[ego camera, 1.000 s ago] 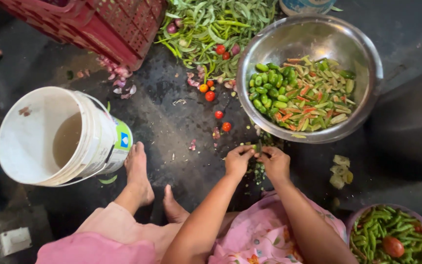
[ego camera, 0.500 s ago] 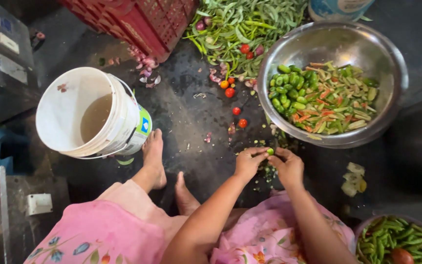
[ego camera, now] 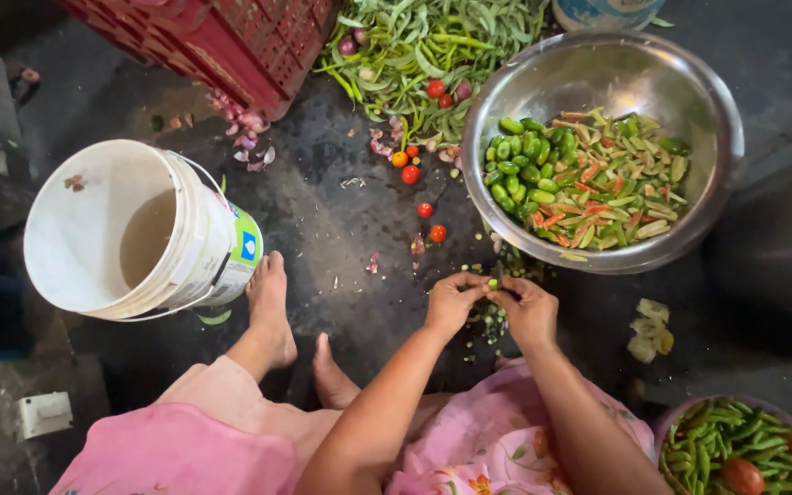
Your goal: The person sits on the floor and peels small green vegetables by hand, removing the outer skin and placing the peeled pieces into a metal bowl. The person handles the vegetables one at a time, discarding the peels onto the floor.
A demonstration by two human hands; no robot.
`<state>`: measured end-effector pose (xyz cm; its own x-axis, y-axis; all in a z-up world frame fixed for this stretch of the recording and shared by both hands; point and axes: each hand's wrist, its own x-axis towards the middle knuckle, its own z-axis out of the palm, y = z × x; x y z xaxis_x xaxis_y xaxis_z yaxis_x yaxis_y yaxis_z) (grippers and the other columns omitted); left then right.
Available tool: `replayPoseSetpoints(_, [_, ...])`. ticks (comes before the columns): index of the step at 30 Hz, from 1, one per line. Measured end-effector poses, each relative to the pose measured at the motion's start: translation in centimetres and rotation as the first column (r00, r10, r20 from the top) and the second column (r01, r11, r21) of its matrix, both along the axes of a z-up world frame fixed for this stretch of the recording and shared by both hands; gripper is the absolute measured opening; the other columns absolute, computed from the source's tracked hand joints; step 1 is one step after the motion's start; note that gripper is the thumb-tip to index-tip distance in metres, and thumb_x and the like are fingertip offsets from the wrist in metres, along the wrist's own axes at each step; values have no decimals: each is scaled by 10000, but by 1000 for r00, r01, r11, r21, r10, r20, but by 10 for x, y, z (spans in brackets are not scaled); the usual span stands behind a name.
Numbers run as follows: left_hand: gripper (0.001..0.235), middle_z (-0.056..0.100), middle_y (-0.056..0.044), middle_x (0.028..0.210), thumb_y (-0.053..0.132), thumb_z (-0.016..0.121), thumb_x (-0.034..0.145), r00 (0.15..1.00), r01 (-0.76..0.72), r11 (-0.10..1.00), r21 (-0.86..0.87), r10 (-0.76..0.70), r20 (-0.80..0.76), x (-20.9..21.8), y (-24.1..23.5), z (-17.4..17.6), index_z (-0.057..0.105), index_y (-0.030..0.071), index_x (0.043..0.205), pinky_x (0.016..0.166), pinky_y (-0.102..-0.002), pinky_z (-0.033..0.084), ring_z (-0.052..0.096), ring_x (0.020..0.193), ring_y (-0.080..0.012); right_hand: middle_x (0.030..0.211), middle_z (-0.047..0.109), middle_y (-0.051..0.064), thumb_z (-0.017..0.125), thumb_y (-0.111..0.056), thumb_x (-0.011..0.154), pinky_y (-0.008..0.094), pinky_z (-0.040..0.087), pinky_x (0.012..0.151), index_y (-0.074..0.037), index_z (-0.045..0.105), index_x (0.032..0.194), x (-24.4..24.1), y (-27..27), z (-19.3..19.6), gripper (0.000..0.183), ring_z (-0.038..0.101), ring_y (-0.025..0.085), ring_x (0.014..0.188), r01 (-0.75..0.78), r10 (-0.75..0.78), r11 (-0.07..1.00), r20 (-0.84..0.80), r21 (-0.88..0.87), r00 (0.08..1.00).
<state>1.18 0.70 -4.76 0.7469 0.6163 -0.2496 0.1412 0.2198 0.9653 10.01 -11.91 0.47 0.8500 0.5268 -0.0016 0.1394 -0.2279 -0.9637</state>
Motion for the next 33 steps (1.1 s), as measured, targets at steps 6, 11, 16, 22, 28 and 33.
replayPoseSetpoints(6, [115, 772, -32, 955, 44, 773, 872, 999, 12, 992, -122, -6, 53, 5, -3, -11, 760, -9, 972, 799, -227, 530, 671, 851, -72, 860, 795, 97, 799, -22, 821, 261, 564, 692, 5, 782, 1035, -1, -3, 0, 216, 717, 92, 719, -7, 2, 986, -35, -165, 999])
replayPoseSetpoints(11, [91, 752, -34, 919, 38, 747, 903, 999, -33, 989, -144, 34, 4, 9, -8, -11, 774, 6, 983, 749, -249, 495, 620, 803, -81, 903, 795, 78, 799, -9, 813, 266, 566, 732, -6, 771, 1041, -3, 0, 0, 230, 708, 116, 776, 46, -40, 995, 67, -84, 997])
replayPoseSetpoints(16, [70, 758, -15, 887, 74, 735, 903, 988, -33, 977, -212, 64, 142, 19, -5, -13, 760, 32, 955, 799, -225, 531, 668, 808, -75, 863, 758, 78, 709, 22, 864, 289, 567, 699, -23, 776, 1021, 3, 7, 1, 176, 725, 140, 743, 16, 5, 990, 148, -141, 989])
replayPoseSetpoints(22, [115, 703, -18, 811, 166, 768, 906, 972, -151, 986, -73, 135, -192, 24, -9, -21, 767, 53, 924, 657, -249, 466, 590, 719, -98, 852, 731, 96, 729, -8, 861, 298, 556, 661, 3, 732, 1053, 4, 8, -9, 193, 707, 155, 700, -3, 26, 993, 192, -118, 981])
replayPoseSetpoints(28, [211, 697, -3, 809, 263, 718, 952, 995, -52, 958, -281, 24, -100, -4, -17, 1, 737, 53, 951, 560, -241, 479, 610, 703, -85, 865, 733, 77, 750, -10, 821, 335, 580, 645, 22, 651, 1052, 3, -5, -18, 253, 720, 205, 700, -80, 79, 997, -425, 14, 902])
replayPoseSetpoints(33, [294, 686, -2, 831, 283, 551, 953, 967, 197, 852, -484, -250, -45, -27, -5, 39, 745, 87, 1056, 442, -206, 383, 594, 629, -81, 844, 731, 86, 657, 14, 780, 354, 577, 625, -47, 648, 1004, 10, -20, -16, 232, 699, 219, 686, -89, 114, 993, -717, 73, 688])
